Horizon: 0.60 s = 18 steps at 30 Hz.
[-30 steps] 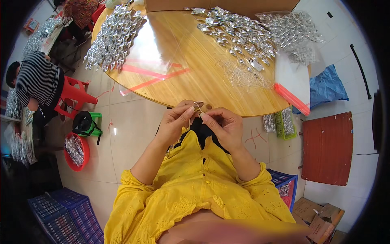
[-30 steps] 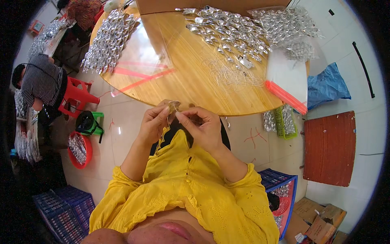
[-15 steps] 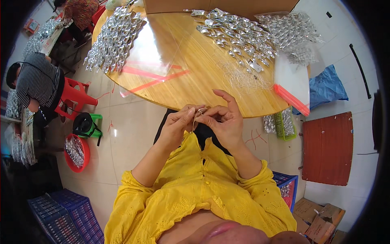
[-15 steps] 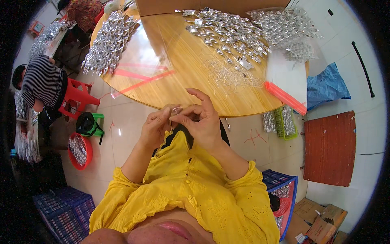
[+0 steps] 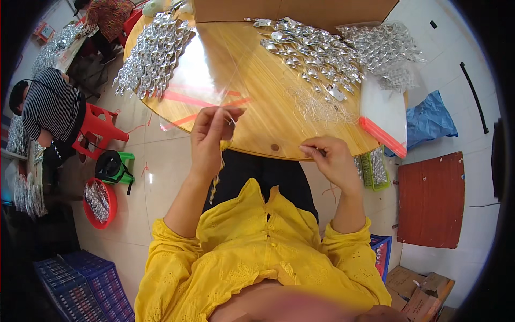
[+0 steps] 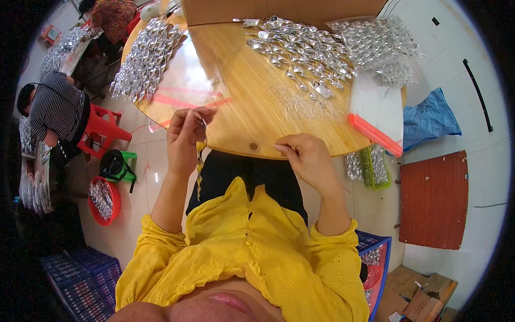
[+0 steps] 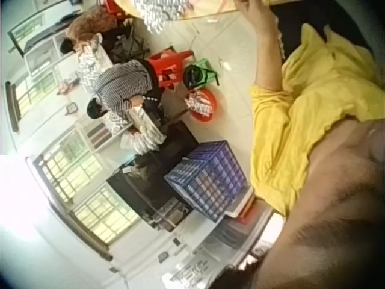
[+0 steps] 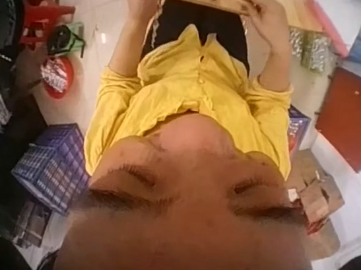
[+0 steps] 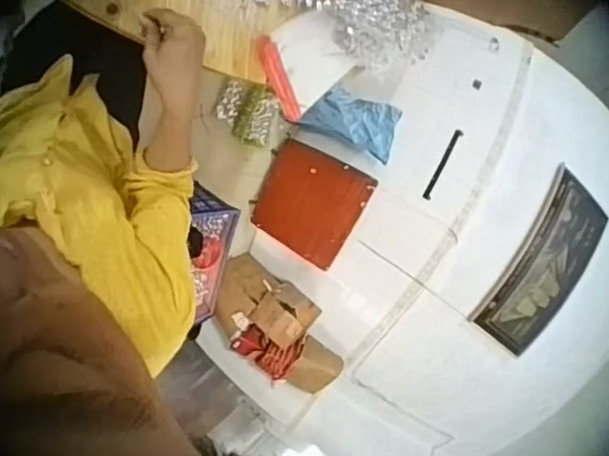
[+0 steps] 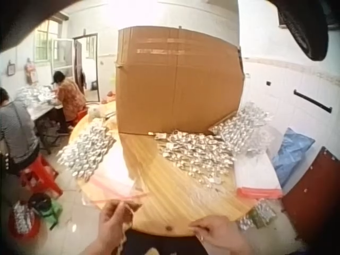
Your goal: Packaging silver and gold decorative items into plastic bags and a cardboard box.
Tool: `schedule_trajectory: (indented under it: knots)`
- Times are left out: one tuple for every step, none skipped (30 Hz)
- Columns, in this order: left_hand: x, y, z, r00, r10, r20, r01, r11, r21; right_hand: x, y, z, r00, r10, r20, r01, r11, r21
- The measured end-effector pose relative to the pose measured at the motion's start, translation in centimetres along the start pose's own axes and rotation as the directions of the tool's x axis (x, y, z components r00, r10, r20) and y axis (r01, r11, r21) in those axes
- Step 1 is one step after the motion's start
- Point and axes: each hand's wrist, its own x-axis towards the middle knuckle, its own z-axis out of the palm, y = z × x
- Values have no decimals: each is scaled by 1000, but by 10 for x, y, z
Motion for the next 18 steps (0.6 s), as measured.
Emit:
schedule_trajectory:
  knots:
    - [3,-2,7,998,37,55,-44,991,129,2,-4,-5,995,-86,-58,83,995,-61]
    - [4,-4,15,991,64,115,-92,963,253,5,-12,-7,995,-82,-62,78,995,-63]
    - [3,-2,23,989,-32,142,-24,928,371,11,-26,-6,987,-142,-71,140,990,-28]
    - [1,-6,31,977,-15,211,-59,938,341,15,-34,-2,976,-200,-81,201,980,7]
    - [-1,-10,39,961,7,276,-95,947,307,21,-37,0,976,-201,-84,202,979,4]
    - [-5,-12,46,971,-14,240,-67,942,328,27,-39,1,944,-311,-111,308,950,-48]
    - [-7,-11,46,970,-13,242,-69,943,327,30,-41,0,898,-419,-130,408,907,-103]
    - [-7,-11,45,970,-62,233,-23,938,345,30,-39,-1,898,-420,-131,408,907,-106]
    - [-7,-11,43,968,-111,223,23,932,362,30,-37,-4,930,-344,-132,337,939,-74]
    - [-7,-11,39,969,-110,223,23,932,362,29,-35,-7,955,-266,-130,263,964,-41]
    - [-7,-10,36,983,-95,156,41,947,318,26,-30,-9,955,-263,-133,260,965,-44]
    - [-6,-10,33,993,-83,88,56,960,274,23,-22,-8,978,-140,-154,153,986,72]
    - [-5,-7,29,993,-81,88,56,965,256,20,-16,-7,987,-14,-159,44,981,189]
    - [-6,-8,27,992,-84,89,59,965,256,18,-13,-5,987,-11,-160,42,981,189]
    - [-8,-9,25,992,-97,86,76,972,223,16,-12,-3,983,32,-182,24,956,294]
    - [-10,-10,25,990,-110,84,93,977,191,14,-11,-2,977,76,-200,9,919,395]
    - [-11,-10,26,990,-113,84,95,977,193,13,-12,-1,977,79,-200,8,918,397]
    - [-13,-10,28,985,-143,93,123,974,192,12,-14,0,975,59,-214,37,907,420]
